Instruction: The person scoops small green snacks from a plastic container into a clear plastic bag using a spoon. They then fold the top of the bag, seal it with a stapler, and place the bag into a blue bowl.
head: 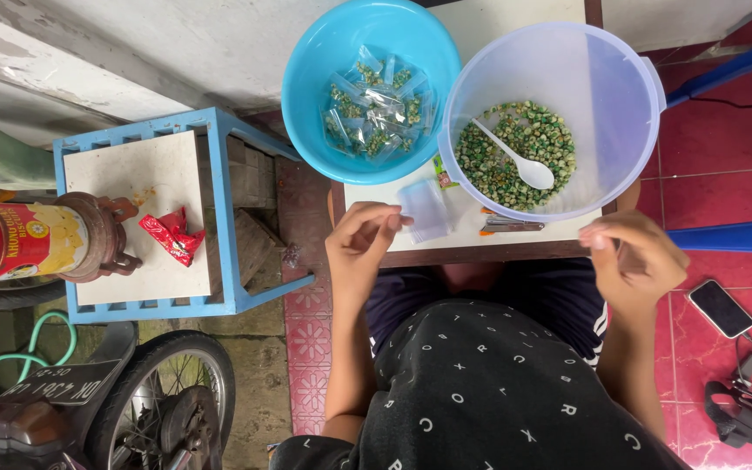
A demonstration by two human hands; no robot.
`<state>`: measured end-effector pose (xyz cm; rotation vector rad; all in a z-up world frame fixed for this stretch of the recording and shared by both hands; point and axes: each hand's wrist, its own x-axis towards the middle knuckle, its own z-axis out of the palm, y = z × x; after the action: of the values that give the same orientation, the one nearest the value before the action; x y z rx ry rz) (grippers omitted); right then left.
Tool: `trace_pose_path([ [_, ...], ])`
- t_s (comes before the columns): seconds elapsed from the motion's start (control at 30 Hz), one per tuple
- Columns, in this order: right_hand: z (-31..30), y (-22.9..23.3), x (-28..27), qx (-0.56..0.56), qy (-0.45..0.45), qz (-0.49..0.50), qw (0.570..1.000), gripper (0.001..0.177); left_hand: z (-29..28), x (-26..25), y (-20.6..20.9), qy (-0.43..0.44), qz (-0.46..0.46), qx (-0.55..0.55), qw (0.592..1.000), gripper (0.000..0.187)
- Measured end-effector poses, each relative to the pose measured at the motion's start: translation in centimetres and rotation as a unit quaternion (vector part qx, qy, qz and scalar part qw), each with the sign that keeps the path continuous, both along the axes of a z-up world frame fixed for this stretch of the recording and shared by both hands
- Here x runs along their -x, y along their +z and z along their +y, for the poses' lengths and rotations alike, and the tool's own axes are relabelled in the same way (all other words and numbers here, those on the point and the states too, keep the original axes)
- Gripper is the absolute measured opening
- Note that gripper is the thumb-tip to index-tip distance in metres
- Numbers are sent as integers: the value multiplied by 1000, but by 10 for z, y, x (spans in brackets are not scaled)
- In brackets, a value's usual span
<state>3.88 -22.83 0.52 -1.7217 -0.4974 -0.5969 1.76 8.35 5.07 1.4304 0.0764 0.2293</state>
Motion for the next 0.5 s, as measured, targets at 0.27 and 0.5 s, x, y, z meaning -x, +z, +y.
trace_pose_path([
  [0.27, 64, 44, 4, -57, 104, 32, 992, 12, -15, 4, -45, -30, 7, 111, 993, 14],
  [0.5, 72, 36, 15, -128, 85, 158, 975, 23, -32, 6, -32, -64, 70, 165, 982, 17],
])
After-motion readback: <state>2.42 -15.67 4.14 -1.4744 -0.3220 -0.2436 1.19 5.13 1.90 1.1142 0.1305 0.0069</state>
